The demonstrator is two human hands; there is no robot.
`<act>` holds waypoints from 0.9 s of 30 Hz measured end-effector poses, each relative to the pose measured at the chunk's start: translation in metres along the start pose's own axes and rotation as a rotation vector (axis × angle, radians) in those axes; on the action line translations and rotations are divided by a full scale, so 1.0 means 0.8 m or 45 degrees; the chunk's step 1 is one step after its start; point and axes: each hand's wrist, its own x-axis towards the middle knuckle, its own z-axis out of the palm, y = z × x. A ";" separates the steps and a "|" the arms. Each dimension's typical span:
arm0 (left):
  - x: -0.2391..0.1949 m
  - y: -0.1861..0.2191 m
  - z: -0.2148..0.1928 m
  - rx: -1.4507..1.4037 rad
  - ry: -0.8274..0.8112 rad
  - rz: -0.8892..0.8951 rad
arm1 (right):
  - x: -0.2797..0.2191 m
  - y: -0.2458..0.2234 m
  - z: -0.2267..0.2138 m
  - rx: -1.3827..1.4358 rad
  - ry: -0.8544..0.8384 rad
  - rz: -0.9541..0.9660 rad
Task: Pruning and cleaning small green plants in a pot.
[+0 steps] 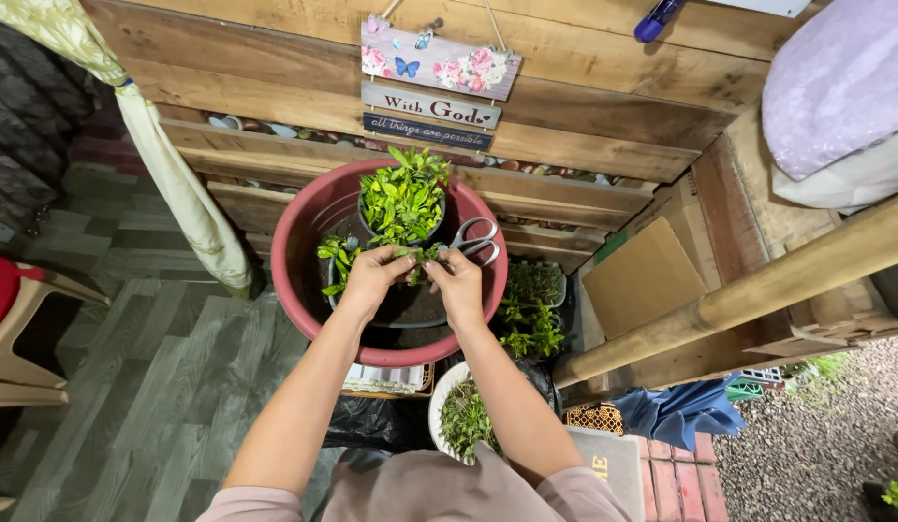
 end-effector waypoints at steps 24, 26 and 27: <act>-0.004 -0.008 -0.001 0.038 0.154 0.227 | -0.008 -0.001 -0.002 0.455 -0.172 0.101; -0.003 -0.015 -0.004 0.080 0.135 0.264 | -0.003 0.020 -0.012 0.451 -0.164 0.058; -0.002 -0.018 -0.005 0.123 0.115 0.304 | 0.000 0.030 -0.017 0.447 -0.158 0.012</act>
